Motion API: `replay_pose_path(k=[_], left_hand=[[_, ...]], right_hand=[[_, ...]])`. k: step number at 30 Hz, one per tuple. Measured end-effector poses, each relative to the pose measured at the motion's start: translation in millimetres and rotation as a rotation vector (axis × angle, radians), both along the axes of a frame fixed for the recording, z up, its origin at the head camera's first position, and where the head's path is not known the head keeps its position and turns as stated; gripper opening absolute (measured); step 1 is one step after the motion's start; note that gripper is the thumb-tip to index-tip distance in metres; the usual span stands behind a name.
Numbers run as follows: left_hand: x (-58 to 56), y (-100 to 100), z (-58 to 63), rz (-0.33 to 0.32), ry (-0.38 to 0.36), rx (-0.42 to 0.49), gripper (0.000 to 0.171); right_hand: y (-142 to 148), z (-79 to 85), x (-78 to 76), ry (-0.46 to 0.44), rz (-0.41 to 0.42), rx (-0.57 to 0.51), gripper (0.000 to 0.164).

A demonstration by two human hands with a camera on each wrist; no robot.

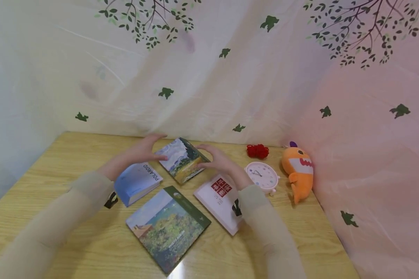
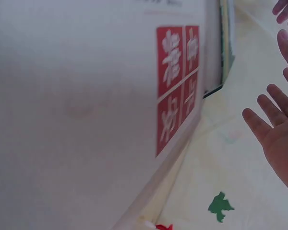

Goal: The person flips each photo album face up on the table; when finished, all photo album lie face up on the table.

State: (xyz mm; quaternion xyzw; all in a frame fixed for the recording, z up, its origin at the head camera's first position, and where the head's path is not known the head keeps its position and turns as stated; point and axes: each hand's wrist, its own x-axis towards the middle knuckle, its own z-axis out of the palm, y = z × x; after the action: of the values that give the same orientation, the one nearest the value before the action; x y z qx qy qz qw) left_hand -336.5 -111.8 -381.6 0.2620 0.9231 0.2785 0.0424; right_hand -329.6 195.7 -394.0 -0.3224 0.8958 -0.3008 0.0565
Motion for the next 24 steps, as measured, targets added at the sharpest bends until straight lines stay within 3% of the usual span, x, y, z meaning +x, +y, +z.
replay_pose_path(k=[12,18,24], left_hand=[[-25.8,18,-20.0,-0.036,-0.018,-0.039,0.090],[-27.8,23,-25.1,-0.013,-0.079,-0.085,0.089],[-27.8,22,-29.8,0.001,-0.105,-0.192,0.085]], right_hand=[[21,-15.3,-16.8,-0.119,-0.119,0.143,0.071],[21,-21.5,-24.8,-0.166,-0.111,0.192,0.072],[12,-19.6,-25.2,-0.200,-0.100,0.221,0.070]])
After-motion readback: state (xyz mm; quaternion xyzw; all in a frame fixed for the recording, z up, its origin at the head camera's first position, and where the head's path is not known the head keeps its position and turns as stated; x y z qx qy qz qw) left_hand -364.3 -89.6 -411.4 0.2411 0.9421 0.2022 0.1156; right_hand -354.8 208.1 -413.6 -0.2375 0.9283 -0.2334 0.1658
